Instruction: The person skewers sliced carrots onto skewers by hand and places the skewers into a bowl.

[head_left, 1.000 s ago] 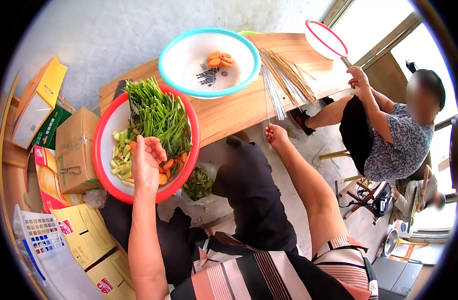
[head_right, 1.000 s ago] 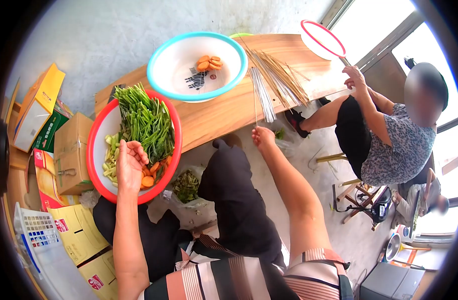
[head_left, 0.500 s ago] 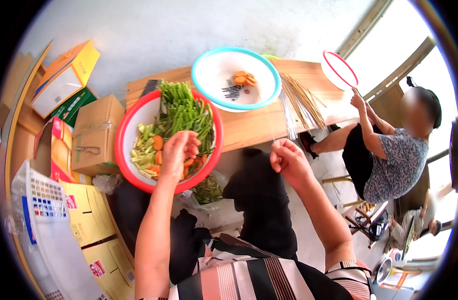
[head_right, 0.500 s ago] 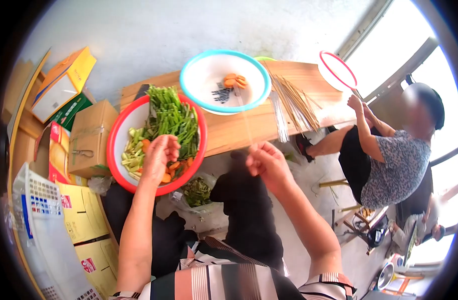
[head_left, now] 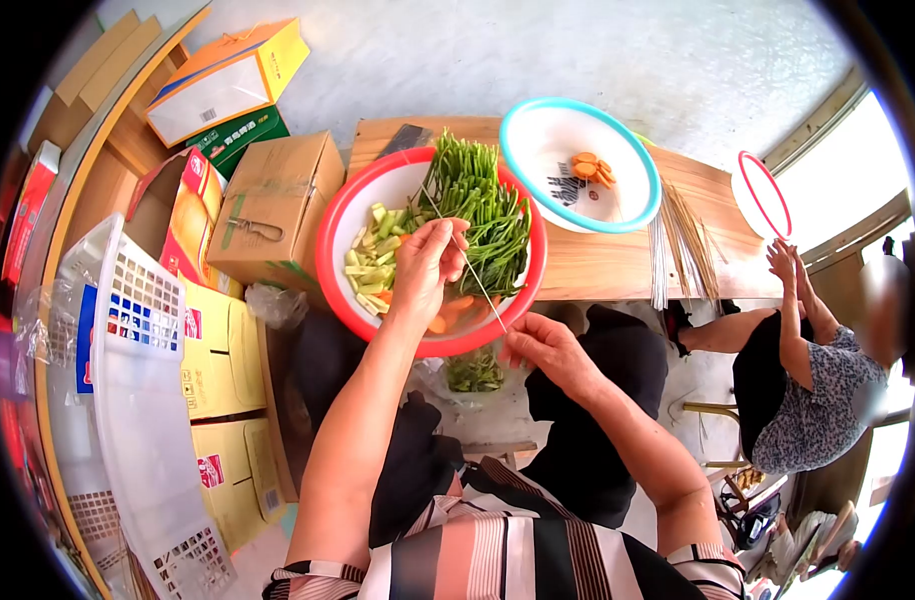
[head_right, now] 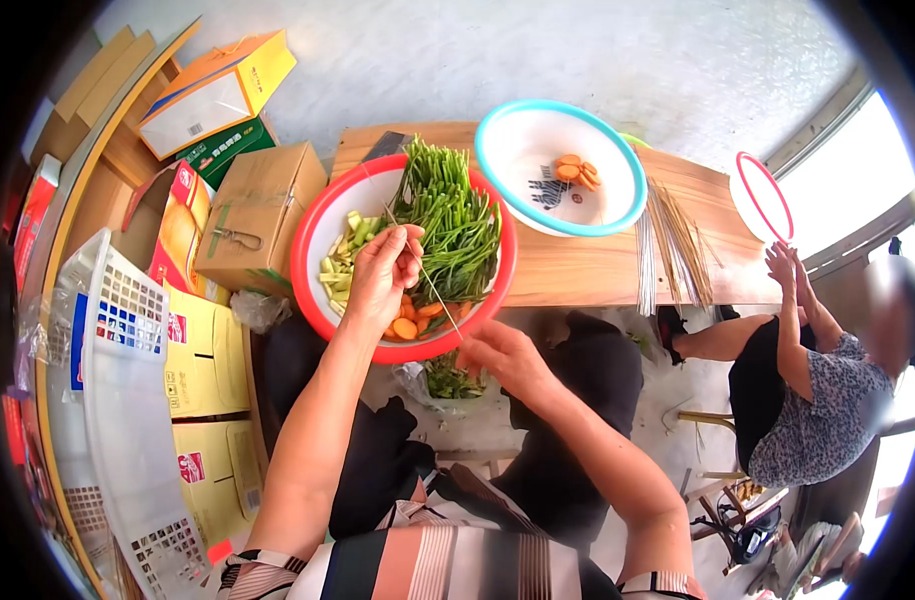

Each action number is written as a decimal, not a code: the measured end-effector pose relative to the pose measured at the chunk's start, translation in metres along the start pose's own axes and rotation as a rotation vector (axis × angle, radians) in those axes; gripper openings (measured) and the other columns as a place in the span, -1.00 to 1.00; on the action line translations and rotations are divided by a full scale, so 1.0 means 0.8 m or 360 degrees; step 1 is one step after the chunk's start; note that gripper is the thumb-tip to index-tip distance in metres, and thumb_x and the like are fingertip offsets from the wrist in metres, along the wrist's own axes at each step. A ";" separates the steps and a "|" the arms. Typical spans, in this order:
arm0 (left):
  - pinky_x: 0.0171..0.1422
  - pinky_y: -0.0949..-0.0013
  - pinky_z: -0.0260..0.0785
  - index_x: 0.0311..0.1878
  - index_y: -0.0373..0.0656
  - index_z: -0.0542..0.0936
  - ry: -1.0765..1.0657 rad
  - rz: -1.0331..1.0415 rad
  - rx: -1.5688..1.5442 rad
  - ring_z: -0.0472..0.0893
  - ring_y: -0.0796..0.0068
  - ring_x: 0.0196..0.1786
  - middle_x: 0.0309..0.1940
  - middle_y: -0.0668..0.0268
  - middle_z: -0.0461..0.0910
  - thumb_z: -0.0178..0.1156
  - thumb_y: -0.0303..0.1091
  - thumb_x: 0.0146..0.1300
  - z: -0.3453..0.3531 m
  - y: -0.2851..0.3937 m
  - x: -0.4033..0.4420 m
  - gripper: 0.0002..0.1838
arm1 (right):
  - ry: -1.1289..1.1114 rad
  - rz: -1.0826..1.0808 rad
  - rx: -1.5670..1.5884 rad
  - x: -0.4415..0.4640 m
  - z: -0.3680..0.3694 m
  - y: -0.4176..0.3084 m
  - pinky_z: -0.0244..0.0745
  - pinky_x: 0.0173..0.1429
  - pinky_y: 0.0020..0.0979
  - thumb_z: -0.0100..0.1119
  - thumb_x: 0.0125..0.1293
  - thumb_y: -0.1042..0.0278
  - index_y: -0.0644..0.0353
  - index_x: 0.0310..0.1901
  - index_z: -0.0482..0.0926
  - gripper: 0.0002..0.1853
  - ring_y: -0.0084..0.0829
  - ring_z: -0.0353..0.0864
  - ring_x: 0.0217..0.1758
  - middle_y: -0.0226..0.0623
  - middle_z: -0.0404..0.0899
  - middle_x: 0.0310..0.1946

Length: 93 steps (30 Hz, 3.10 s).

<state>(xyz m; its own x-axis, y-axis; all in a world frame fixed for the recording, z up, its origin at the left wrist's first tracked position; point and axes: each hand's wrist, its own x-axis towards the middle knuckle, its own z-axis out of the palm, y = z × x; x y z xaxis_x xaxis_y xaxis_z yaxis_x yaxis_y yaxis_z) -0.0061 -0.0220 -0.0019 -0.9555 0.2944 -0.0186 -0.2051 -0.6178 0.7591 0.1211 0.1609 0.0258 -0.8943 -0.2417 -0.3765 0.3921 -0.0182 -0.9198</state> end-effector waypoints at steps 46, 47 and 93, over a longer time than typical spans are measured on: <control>-0.19 0.13 0.43 -0.39 -0.12 0.59 -0.0355 -0.0382 0.3264 0.62 0.15 -0.29 -0.49 0.21 0.62 0.35 -0.19 -0.03 -0.069 -0.036 -0.016 -0.76 | 0.0285 -0.0646 -0.0108 0.079 -0.042 -0.039 0.36 -0.45 -0.57 -0.03 0.40 0.38 0.32 -0.22 0.48 -0.83 -0.63 0.44 -0.58 -0.37 0.52 -0.62; -0.17 0.14 0.42 -0.37 -0.14 0.58 -0.0338 -0.0374 0.3203 0.62 0.14 -0.27 -0.45 0.19 0.62 0.33 -0.22 -0.01 -0.063 -0.033 -0.018 -0.78 | 0.0283 -0.0654 -0.0105 0.080 -0.042 -0.038 0.36 -0.45 -0.57 -0.03 0.40 0.38 0.32 -0.22 0.48 -0.83 -0.63 0.44 -0.58 -0.37 0.52 -0.62; -0.22 0.34 0.42 -0.27 -0.25 0.51 0.0332 -0.0059 -0.0394 0.57 0.29 -0.22 -0.29 0.17 0.55 0.07 -0.19 0.23 -0.033 0.025 0.040 -0.72 | 0.0020 -0.0522 -0.0176 0.068 0.020 -0.030 0.37 -0.27 -0.55 -0.02 0.40 0.38 0.32 -0.06 0.53 -0.77 -0.69 0.38 -0.38 -0.45 0.50 -0.46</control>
<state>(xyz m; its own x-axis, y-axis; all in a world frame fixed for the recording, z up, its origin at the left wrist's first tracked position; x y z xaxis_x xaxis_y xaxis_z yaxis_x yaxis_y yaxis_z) -0.0465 -0.0444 -0.0042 -0.9639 0.1803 -0.1958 -0.2617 -0.7757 0.5743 0.0668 0.1324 0.0289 -0.9718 -0.2284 -0.0593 0.0579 0.0127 -0.9982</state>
